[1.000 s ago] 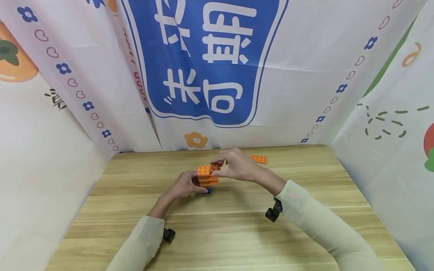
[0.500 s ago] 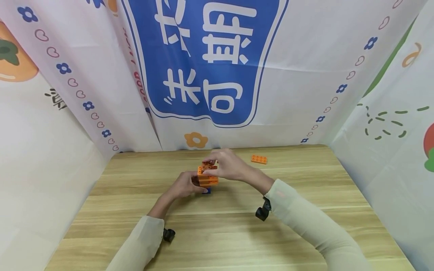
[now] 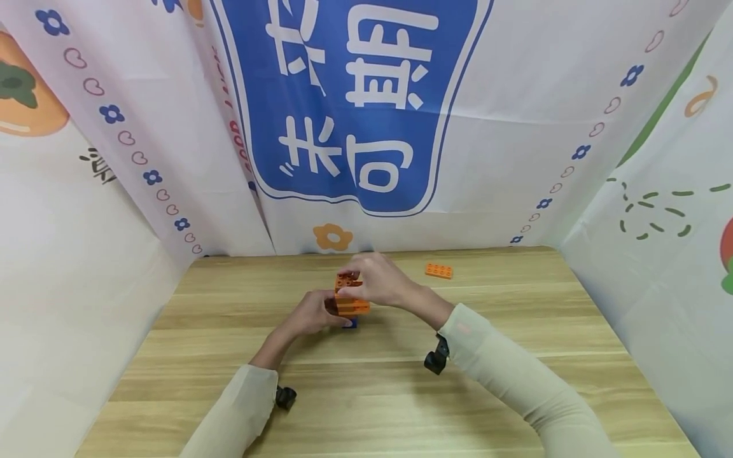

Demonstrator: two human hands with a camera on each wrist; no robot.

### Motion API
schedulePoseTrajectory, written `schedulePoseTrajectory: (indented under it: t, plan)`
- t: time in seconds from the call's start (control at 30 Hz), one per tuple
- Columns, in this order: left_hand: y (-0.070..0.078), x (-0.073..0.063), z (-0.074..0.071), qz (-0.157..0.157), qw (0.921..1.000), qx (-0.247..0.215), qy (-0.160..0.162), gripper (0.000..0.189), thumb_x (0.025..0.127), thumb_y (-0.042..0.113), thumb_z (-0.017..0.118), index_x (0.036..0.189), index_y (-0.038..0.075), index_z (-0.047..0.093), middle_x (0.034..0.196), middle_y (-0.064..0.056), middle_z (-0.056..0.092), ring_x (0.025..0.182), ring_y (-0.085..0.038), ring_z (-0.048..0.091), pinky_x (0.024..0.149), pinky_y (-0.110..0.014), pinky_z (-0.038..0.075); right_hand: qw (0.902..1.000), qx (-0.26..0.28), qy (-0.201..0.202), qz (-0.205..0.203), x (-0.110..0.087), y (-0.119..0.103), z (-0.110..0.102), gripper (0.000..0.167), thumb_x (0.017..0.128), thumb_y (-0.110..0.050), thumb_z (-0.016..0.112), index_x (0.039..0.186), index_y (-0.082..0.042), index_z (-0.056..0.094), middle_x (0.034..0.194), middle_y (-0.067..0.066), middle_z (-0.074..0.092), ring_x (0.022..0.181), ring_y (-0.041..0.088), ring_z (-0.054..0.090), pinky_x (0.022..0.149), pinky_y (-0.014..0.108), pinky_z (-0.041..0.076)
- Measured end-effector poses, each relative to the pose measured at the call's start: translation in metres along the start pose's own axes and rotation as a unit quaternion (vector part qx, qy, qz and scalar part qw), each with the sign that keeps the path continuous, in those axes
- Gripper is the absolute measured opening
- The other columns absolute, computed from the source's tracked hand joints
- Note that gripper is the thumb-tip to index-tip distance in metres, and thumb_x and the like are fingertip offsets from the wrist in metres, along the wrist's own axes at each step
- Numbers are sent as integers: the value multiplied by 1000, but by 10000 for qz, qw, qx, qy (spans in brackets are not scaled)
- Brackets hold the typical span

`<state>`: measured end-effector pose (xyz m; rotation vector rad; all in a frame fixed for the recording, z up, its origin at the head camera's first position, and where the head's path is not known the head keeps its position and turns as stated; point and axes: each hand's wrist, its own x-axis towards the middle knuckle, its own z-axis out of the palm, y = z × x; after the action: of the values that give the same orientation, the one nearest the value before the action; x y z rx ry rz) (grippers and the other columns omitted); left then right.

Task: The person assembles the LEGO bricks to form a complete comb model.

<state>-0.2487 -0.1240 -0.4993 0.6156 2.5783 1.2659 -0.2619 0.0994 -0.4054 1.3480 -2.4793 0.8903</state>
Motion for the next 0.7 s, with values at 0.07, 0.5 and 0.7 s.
schedulePoseTrajectory:
  t: [0.07,0.5,0.7]
  plan:
    - [0,1,0,12,10000,6,6,41,83,15,93,119,7,75,101,-1,79,90,-12,72,84,-33,59,10000,-33,5,12,1,1,1,35,88,-22,89,116,-3,80,101,6,79,87,13,71,73,33,61]
    - [-1,2,1,74,10000,35,-8,39,84,15,92,118,7,76,100,-1,79,89,-11,72,84,-34,60,9990,117,-357,234,3,2,-6,31,94,-24,83,119,-6,80,104,4,80,83,10,67,69,25,56]
    - [0,2,1,97,9999,69,33,40,84,14,92,119,7,76,102,-2,79,90,-12,72,85,-35,60,9983,187,-463,287,5,0,-8,30,94,-22,84,117,-5,80,105,5,80,93,13,74,81,27,60]
